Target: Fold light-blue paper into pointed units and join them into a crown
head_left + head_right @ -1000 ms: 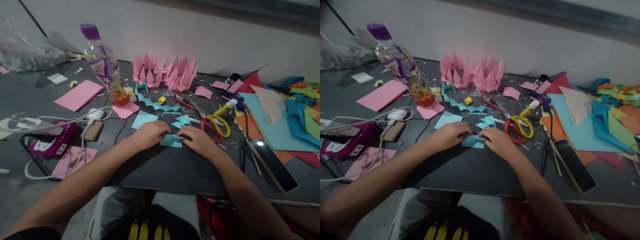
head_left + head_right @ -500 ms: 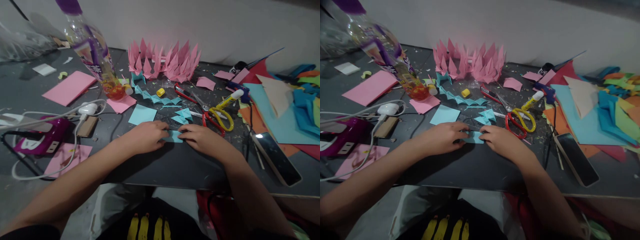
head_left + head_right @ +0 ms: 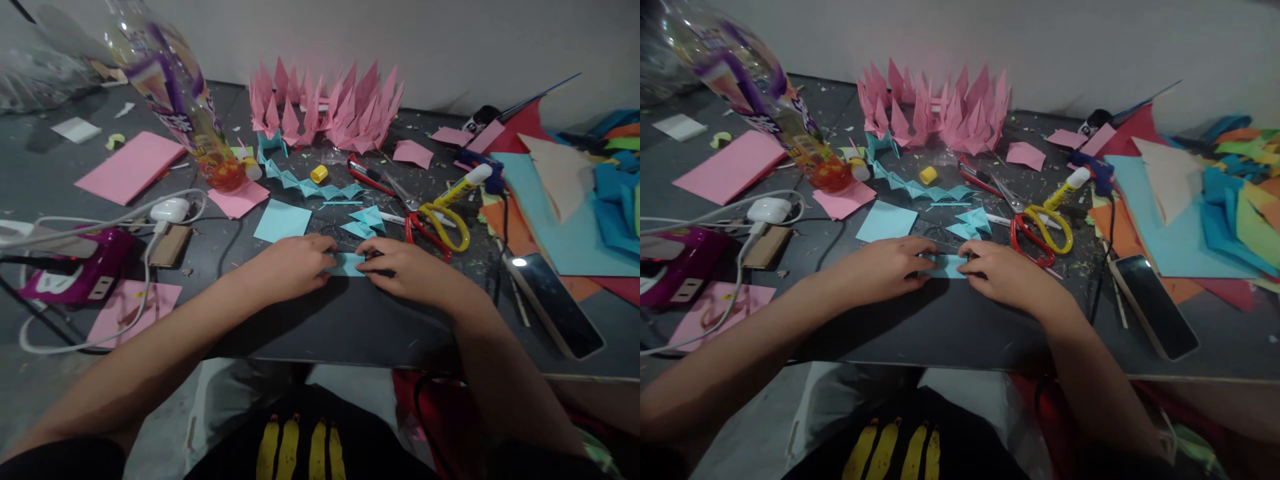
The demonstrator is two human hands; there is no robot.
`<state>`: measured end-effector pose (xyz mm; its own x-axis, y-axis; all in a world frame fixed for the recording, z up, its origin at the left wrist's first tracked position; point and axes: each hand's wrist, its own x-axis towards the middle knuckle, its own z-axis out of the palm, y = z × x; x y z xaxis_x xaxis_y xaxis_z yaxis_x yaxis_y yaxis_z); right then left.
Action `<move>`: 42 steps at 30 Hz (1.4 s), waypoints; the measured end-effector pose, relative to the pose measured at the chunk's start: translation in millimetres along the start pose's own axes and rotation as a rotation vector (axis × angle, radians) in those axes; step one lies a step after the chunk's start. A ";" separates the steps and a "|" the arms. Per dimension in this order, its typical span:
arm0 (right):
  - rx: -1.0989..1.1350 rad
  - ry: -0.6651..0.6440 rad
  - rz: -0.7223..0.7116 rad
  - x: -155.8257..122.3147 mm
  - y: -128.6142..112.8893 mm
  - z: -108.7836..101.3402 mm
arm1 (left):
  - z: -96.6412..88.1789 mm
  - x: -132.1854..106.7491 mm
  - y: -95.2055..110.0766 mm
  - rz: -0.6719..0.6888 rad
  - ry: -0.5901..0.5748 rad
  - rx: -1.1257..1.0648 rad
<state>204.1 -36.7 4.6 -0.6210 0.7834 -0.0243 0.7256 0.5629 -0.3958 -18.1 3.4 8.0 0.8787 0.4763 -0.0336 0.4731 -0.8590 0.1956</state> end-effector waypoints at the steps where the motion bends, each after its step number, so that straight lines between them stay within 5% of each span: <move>1: 0.009 -0.002 0.009 0.1 -0.8 -0.4 | 0.0 0.0 -0.9 -0.001 0.001 -0.014; 16: 0.149 0.000 0.081 5.4 -2.9 -1.5 | 3.8 2.1 3.6 -0.015 0.040 -0.078; 22: 0.212 0.113 0.122 6.9 -1.3 0.4 | 0.8 4.4 -6.8 -0.078 0.154 -0.417; 31: 0.495 0.465 0.414 7.2 -0.2 -2.5 | -5.9 6.7 1.4 -0.232 0.272 -0.922; 42: 0.729 0.580 0.463 10.2 -0.3 -3.9 | -3.9 11.1 0.7 -0.265 0.295 -1.235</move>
<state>198.8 -27.9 8.0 0.0505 0.9973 0.0533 0.3814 0.0301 -0.9239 -8.3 8.9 11.6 0.6460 0.7630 -0.0247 0.1184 -0.0682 0.9906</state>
